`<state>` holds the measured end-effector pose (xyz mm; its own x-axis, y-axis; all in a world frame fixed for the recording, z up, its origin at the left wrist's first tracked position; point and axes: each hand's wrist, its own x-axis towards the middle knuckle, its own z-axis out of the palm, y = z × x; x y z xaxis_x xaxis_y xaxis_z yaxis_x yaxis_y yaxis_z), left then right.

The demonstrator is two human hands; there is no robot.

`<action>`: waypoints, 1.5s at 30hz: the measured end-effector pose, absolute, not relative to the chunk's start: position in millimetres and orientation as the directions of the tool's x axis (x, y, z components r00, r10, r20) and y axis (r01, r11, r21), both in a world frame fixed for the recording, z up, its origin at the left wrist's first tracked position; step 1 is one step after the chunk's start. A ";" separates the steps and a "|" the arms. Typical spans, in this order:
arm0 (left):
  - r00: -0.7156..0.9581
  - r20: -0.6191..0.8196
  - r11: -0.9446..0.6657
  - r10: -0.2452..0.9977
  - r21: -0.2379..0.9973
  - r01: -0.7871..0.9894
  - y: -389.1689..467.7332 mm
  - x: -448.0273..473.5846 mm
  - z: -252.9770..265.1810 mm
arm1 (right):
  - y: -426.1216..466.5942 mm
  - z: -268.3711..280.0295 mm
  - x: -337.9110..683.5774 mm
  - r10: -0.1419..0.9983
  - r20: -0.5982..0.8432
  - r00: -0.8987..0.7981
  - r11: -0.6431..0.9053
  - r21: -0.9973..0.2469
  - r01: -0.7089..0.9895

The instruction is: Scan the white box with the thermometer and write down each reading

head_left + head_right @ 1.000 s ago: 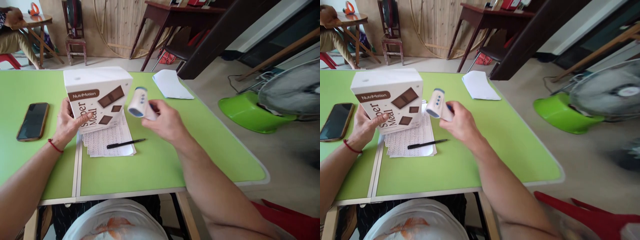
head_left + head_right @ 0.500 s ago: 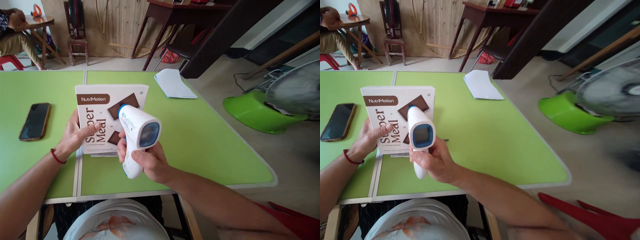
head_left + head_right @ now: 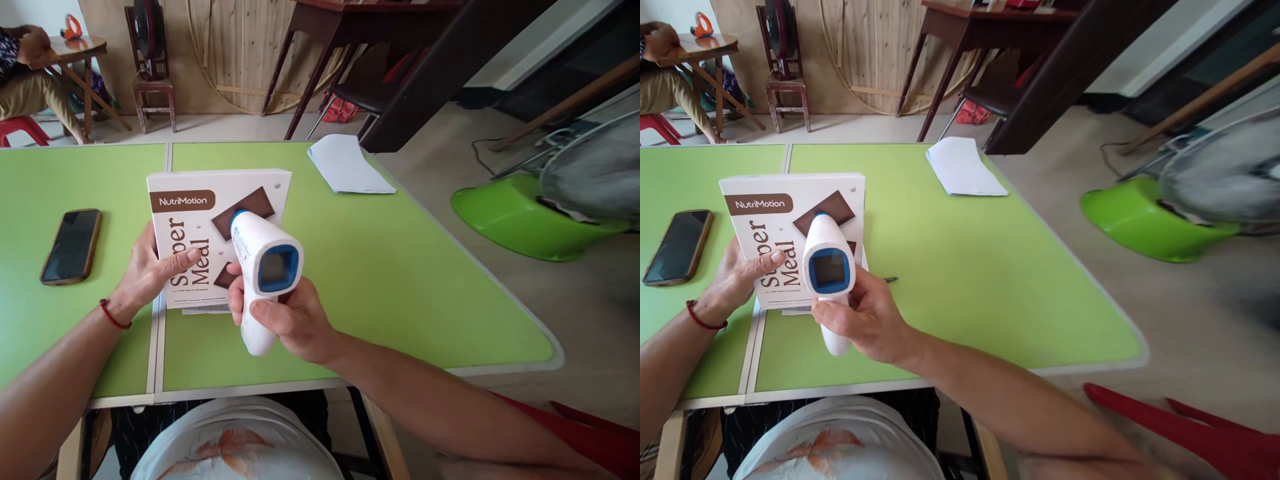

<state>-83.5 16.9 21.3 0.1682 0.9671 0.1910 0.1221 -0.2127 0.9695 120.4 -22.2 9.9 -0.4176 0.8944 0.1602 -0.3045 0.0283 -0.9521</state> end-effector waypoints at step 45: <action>0.465 0.033 -0.173 0.885 0.949 0.263 23.7 -96.1 44.4 | -22.1 9.2 120.1 0.884 0.215 -0.415 0.054 -0.929 -0.367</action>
